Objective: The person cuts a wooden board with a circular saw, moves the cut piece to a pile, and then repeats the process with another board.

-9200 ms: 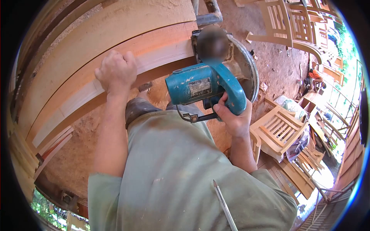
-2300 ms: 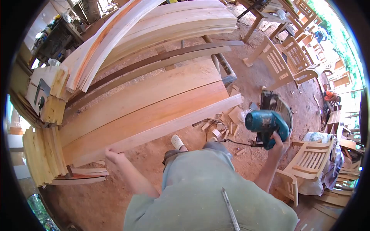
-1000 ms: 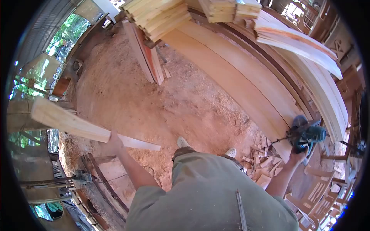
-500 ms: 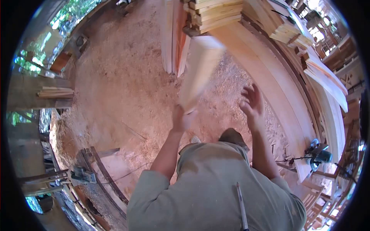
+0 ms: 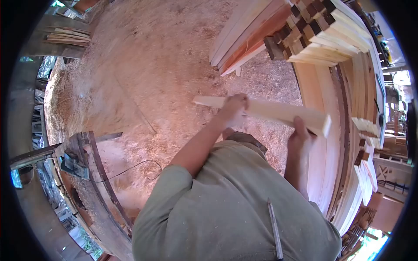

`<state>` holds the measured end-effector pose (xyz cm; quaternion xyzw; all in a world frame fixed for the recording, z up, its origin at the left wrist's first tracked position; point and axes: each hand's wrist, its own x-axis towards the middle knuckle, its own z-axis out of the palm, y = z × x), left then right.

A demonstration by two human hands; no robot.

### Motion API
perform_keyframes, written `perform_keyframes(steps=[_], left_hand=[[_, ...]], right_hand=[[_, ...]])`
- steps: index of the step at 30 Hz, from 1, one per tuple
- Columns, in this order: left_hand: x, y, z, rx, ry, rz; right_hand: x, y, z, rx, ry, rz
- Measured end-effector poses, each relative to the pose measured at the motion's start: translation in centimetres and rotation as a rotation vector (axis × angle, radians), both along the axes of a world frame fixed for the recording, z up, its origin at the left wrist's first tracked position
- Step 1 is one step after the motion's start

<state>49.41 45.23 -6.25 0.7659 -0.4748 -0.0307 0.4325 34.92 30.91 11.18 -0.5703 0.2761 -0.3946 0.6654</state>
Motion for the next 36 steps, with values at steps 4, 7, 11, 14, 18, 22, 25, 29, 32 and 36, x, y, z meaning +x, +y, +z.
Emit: perform_keyframes(steps=[4, 7, 11, 14, 18, 22, 25, 29, 32, 36], left_hand=[[9.1, 4.1, 1.1, 0.389, 0.245, 0.212], [13.6, 10.8, -4.0, 0.784, 0.367, 0.58], [12.2, 18.7, -3.7, 0.539, 0.482, 1.06], [12.0, 21.0, -4.3, 0.644, 0.612, 1.123], [14.3, 20.2, -4.0, 0.505, 0.799, 1.19], [19.9, 18.0, -5.3, 0.468, 0.703, 1.087], [25.8, 16.5, -7.9, 0.412, 0.8, 0.943], [33.8, 12.6, -9.4, 0.497, 0.752, 0.733], [39.5, 9.4, -8.8, 0.547, 0.837, 0.551], [47.3, 6.3, -10.3, 0.494, 0.751, 0.473]], right_hand=[[9.6, -2.7, -8.5, -0.082, 0.163, -0.002], [15.0, -5.8, -11.0, -0.227, 0.311, 0.016], [19.6, -8.4, -10.9, -0.242, 0.293, 0.089], [21.9, -8.6, -13.5, -0.405, 0.227, -0.057], [23.0, -7.3, -12.9, -0.34, 0.264, 0.041], [24.1, -6.8, -10.4, -0.181, 0.301, 0.115], [24.5, -8.4, -9.9, -0.133, 0.272, 0.374], [27.3, -6.9, -8.4, 0.04, 0.217, 0.428], [33.0, -3.3, -6.7, 0.014, 0.188, -0.188], [37.5, -6.1, -7.8, -0.056, 0.206, -0.218]])
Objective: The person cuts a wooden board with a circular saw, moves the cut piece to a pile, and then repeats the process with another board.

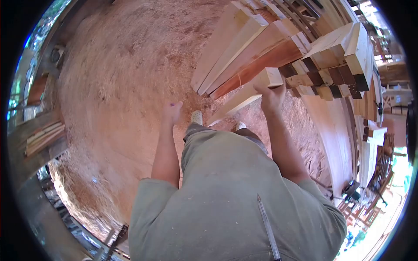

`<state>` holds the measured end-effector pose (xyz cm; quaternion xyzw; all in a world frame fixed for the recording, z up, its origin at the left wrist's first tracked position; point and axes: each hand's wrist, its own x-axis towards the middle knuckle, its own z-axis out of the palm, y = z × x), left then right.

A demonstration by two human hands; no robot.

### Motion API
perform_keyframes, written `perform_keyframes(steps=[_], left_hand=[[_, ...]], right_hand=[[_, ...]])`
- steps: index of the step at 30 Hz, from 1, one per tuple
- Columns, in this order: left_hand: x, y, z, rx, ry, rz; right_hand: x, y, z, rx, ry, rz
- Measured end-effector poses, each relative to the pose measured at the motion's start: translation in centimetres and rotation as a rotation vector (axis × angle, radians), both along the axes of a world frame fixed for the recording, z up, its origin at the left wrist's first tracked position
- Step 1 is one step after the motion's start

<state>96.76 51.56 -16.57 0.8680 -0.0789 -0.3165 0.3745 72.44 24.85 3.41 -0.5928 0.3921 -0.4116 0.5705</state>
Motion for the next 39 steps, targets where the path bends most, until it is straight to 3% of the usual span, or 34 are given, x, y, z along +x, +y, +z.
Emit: perform_keyframes(steps=[4, 8, 10, 13, 17, 19, 21, 22, 23, 25, 26, 28, 31, 32, 33, 34, 35, 36, 37, 38, 39], left_hand=[[5.0, -0.9, 2.2, -0.094, -0.022, -0.068], [8.3, 0.3, 2.3, 0.006, -0.029, -0.142], [9.1, 0.5, 2.7, 0.085, -0.076, -0.128], [9.9, -0.2, 2.9, -0.008, -0.016, -0.073], [11.9, -2.3, 2.7, 0.018, -0.06, -0.175], [12.0, -3.5, 3.7, 0.128, -0.202, -0.26], [10.8, -5.0, 7.4, 0.117, -0.194, -0.261], [10.5, -5.6, 8.8, 0.12, -0.171, -0.255], [10.7, -5.7, 8.3, 0.112, -0.182, -0.261], [10.9, -6.5, 6.5, -0.055, -0.084, -0.243], [11.1, -7.5, 6.0, -0.068, -0.089, -0.251], [11.8, -8.8, 5.6, -0.04, -0.117, -0.324], [11.6, -12.6, 7.8, -0.174, -0.019, -0.412], [12.0, -14.5, 8.1, -0.165, -0.004, -0.54], [10.0, -15.9, 16.1, -0.058, -0.099, -0.599], [9.6, -17.5, 13.5, -0.571, -0.054, -0.551], [10.4, -20.2, 11.3, -0.527, -0.179, -0.674], [9.8, -22.7, 12.3, -0.666, 0.096, -0.616], [8.5, -24.3, 16.3, -0.818, 0.373, -0.56], [7.5, -25.0, 20.2, -0.684, -0.542, -0.896], [5.5, -26.5, 24.2, -0.585, -0.534, -0.901]], right_hand=[[2.3, 0.2, 4.5, 0.013, -0.186, 0.006], [3.3, -1.8, 5.7, 0.015, -0.214, -0.018], [3.8, -2.2, 5.4, 0.014, -0.274, -0.035], [4.8, -2.6, 4.9, 0.015, -0.353, -0.033], [5.8, -3.6, 2.2, 0.034, -0.396, -0.044], [6.3, -3.7, 0.9, 0.048, -0.394, -0.058], [6.7, -4.3, 0.5, 0.056, -0.194, -0.103], [7.1, -4.9, 0.8, -0.07, 0.012, -0.109], [7.3, -5.1, 0.9, -0.078, 0.003, -0.117], [7.3, -4.9, 1.5, -0.24, 0.698, -0.264], [7.6, -4.9, 1.8, -0.25, 0.695, -0.277], [8.5, -4.5, 1.8, -0.32, 0.33, -0.139], [8.4, -4.8, -0.1, -0.398, 0.377, -0.137], [7.9, -4.6, -0.2, -0.341, 0.426, -0.127], [7.9, -4.4, -0.4, -0.29, 0.47, -0.099], [8.4, -3.5, 1.2, -0.208, 0.4, -0.055], [7.5, -5.9, -3.2, -0.423, 0.592, -0.133], [8.2, -5.5, -2.2, -0.359, 0.582, -0.091], [8.1, -5.2, -0.9, -0.294, 0.584, -0.059], [7.7, -5.7, -1.2, -0.274, 0.534, -0.02], [6.9, -6.3, -1.6, -0.245, 0.49, 0.003]])
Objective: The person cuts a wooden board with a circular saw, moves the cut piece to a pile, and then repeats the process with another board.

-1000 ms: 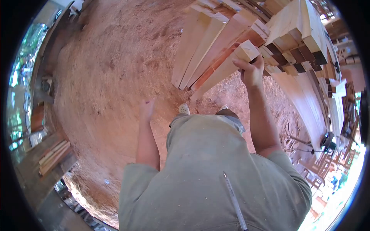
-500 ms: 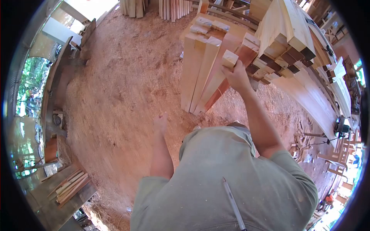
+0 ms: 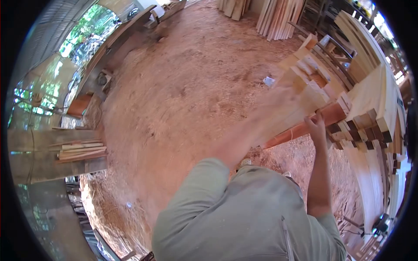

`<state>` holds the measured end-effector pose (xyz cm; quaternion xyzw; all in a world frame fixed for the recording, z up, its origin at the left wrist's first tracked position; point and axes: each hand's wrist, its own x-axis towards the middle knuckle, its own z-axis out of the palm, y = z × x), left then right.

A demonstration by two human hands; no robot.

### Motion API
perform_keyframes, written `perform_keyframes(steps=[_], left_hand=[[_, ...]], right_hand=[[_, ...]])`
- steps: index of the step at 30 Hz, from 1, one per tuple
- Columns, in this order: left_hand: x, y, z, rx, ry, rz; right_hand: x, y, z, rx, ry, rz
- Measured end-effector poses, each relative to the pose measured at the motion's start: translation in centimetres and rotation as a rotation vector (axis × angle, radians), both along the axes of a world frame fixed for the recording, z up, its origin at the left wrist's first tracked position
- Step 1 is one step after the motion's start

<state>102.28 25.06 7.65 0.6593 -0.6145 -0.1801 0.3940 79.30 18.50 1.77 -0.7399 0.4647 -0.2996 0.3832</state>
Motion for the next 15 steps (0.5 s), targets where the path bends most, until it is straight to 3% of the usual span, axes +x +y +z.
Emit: perform_keyframes(steps=[1, 3, 5, 6, 10, 11, 14, 15], left_hand=[[-1.5, -0.8, 2.7, -0.068, -0.079, -0.037], [-4.5, -3.1, 3.2, -0.133, -0.145, -0.115], [-7.7, -6.0, 2.1, -0.374, -0.295, -0.016], [-8.1, -7.0, 1.5, -0.374, -0.274, -0.058], [-9.4, -8.0, 1.8, -0.123, -0.329, -0.065], [-9.6, -9.4, -1.9, -0.27, -0.531, 0.084], [-7.9, -9.2, -1.2, -0.139, -0.539, -0.012], [-8.4, -9.2, -0.4, -0.087, -0.525, -0.04]], right_hand=[[-0.9, -0.4, -0.5, 0.006, 0.001, 0.007], [-4.0, -0.4, -1.4, 0.371, -0.108, 0.051], [-7.2, 0.7, -5.5, 0.259, -0.051, 0.048], [-9.3, 1.8, -7.1, 0.151, 0.014, 0.077], [-17.9, 10.0, -6.3, 0.587, 0.2, -0.27], [-21.2, 11.8, -7.7, 0.588, 0.254, -0.335], [-31.1, 18.9, -12.1, 0.65, 0.147, -0.63], [-33.9, 22.6, -11.8, 0.77, 0.055, -0.852]])
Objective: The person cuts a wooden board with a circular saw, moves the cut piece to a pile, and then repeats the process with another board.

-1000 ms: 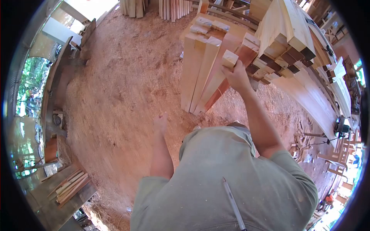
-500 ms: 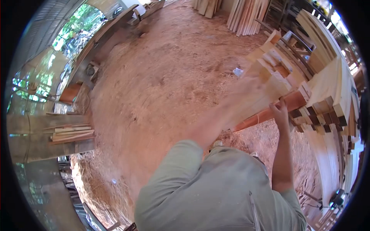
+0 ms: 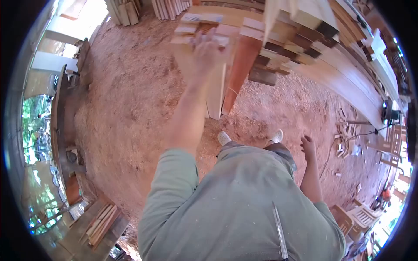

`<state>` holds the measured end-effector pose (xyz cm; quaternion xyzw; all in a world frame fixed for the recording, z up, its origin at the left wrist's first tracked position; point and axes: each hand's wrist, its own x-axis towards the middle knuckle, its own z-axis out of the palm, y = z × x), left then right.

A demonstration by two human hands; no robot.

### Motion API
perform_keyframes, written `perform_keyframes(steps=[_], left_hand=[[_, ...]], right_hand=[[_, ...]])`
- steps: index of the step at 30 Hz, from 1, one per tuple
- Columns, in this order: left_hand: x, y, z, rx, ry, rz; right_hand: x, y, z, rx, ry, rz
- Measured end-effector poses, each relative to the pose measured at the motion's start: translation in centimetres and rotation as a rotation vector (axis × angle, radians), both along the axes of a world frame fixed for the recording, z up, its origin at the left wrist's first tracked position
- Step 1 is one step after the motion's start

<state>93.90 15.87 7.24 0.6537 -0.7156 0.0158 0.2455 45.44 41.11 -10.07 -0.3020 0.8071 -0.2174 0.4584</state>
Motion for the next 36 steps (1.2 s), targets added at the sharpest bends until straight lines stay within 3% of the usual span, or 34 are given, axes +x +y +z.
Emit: perform_keyframes(steps=[1, 3, 5, 7, 9, 11, 13, 14, 15, 16, 17, 19, 21, 24, 27, 29, 31, 33, 36], left_hand=[[0.4, -0.2, 0.1, 0.024, -0.001, 0.003], [0.8, -0.5, -0.1, 0.046, -0.011, 0.001], [1.1, -0.5, -0.4, 0.0, -0.053, 0.075], [1.1, 0.2, 0.0, 0.001, -0.206, 0.137], [-1.0, 4.3, 2.3, -0.219, 0.001, 0.06], [-2.4, 6.3, -3.3, -0.587, 0.001, 0.409], [-6.5, 9.7, -7.6, -0.285, 0.13, 0.568], [-10.0, 11.7, -6.2, 0.233, 0.138, 0.438], [-13.1, 12.7, -10.5, 0.243, 0.023, 0.481], [-14.5, 13.0, -15.5, 0.513, 0.046, 0.299], [-19.3, 14.5, -12.3, 0.821, 0.692, -0.03], [-27.0, 14.9, -12.0, 0.994, 0.243, -0.251], [-30.2, 12.9, -23.3, 1.206, 0.112, -0.373], [-40.5, 10.5, -10.4, 1.214, 0.126, -0.588], [-46.5, 4.1, -10.0, 1.237, 0.226, -0.562], [-50.7, -1.3, -9.4, 0.993, 0.189, -0.559], [-55.7, -5.9, -7.7, 0.639, 0.502, -0.6], [-61.4, -8.3, -0.2, 0.399, 0.614, -0.559], [-68.9, -16.2, 4.3, 0.108, 0.725, -0.555]], right_hand=[[-1.8, 3.4, 0.4, 0.076, -0.036, -0.224], [-6.3, 9.3, -2.3, 0.17, -0.116, -0.41], [-11.5, 15.9, -7.6, 0.349, -0.188, -0.539], [-13.8, 20.4, -8.8, 0.428, -0.297, -0.516], [-15.2, 23.9, -9.6, 0.48, -0.271, -0.555], [-17.3, 26.1, -10.7, 0.395, -0.296, -0.635], [-19.6, 27.0, -11.5, 0.324, -0.313, -0.735], [-21.2, 27.1, -11.6, 0.341, -0.342, -0.699], [-22.9, 27.5, -11.6, 0.351, -0.364, -0.674], [-23.5, 26.6, -9.4, 0.309, -0.365, -0.675], [-23.3, 24.5, -5.9, 0.259, -0.359, -0.69], [-25.8, 23.2, -7.3, 0.253, -0.336, -0.709], [-26.8, 20.2, -6.7, 0.207, -0.301, -0.763], [-27.8, 16.1, -5.5, 0.048, -0.362, -0.736], [-28.2, 13.9, -3.9, -0.078, -0.401, -0.753], [-29.6, 14.7, -3.8, -0.12, -0.423, -0.76], [-31.2, 17.6, -5.2, -0.107, -0.443, -0.848], [-33.2, 21.6, -6.9, -0.055, -0.458, -1.03], [-36.3, 29.2, -9.2, -0.016, -0.597, -1.279]])
